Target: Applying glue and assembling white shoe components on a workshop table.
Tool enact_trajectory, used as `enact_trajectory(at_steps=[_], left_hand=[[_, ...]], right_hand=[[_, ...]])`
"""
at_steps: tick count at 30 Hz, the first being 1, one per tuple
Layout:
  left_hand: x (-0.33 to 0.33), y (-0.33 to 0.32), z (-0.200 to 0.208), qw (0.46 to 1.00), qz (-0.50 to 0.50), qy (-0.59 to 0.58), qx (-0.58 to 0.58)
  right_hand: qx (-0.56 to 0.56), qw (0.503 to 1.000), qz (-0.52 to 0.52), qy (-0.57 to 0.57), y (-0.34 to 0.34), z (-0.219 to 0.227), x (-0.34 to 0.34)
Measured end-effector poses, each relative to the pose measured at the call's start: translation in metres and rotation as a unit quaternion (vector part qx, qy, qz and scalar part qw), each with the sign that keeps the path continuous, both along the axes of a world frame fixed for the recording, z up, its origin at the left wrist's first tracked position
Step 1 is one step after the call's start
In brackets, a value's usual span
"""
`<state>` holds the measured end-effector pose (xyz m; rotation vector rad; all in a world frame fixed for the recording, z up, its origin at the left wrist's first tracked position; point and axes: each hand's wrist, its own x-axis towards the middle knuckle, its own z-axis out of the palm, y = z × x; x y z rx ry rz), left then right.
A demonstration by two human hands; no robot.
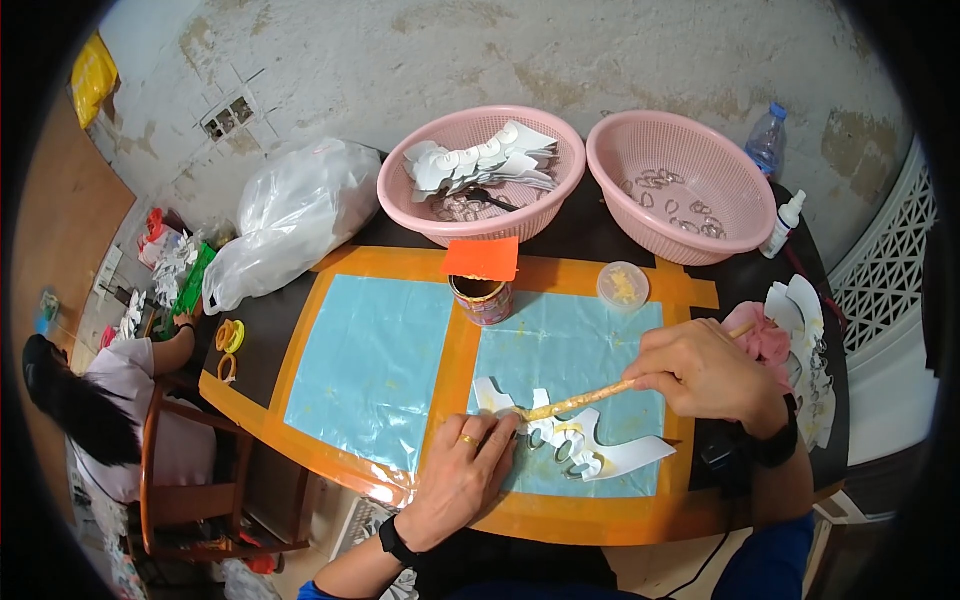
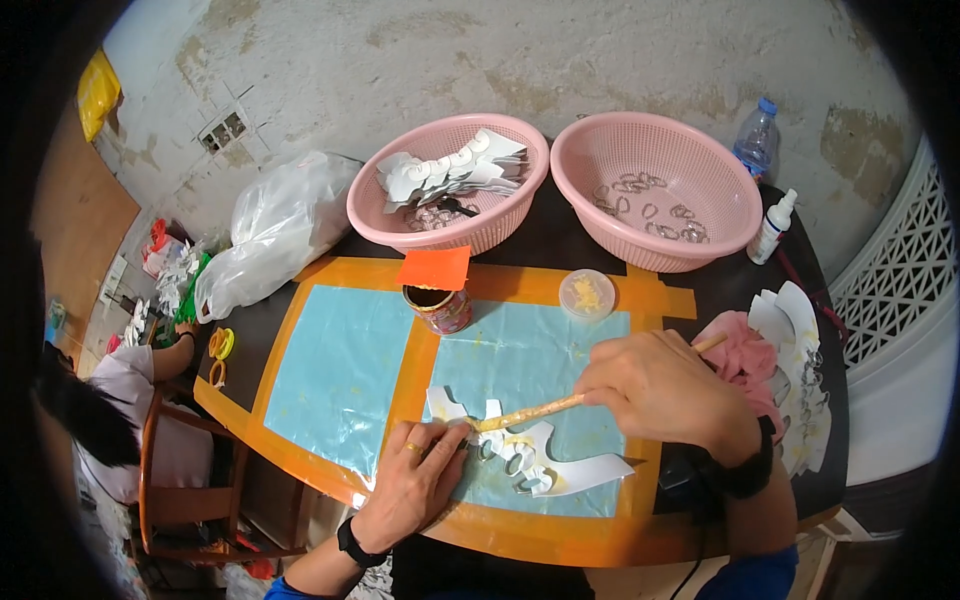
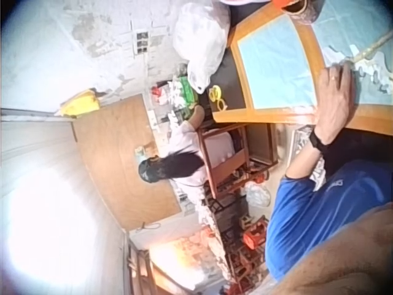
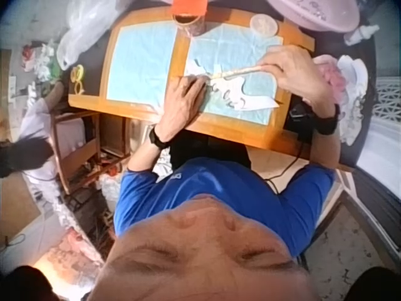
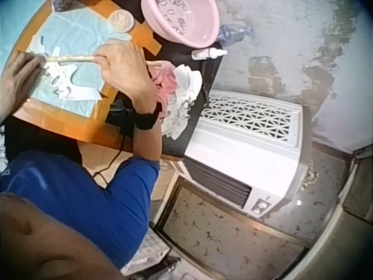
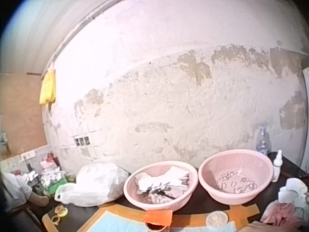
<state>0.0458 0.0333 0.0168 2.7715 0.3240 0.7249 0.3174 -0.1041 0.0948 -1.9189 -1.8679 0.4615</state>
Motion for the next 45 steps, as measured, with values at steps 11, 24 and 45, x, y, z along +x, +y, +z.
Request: enact_trajectory(at_steps=[11, 24, 45], left_hand=[[0.006, 0.000, 0.006, 0.999, 0.004, 0.030, -0.024], [0.006, -0.001, 0.000, 1.000, 0.012, 0.006, -0.017], [0.005, -0.002, 0.005, 0.999, 0.015, 0.032, -0.013]], right_hand=[[0.085, 0.990, 0.004, -0.114, -0.007, 0.010, -0.015], [0.119, 0.982, 0.012, -0.146, -0.008, 0.013, -0.017], [0.251, 0.945, -0.099, -0.188, -0.019, 0.032, 0.000]])
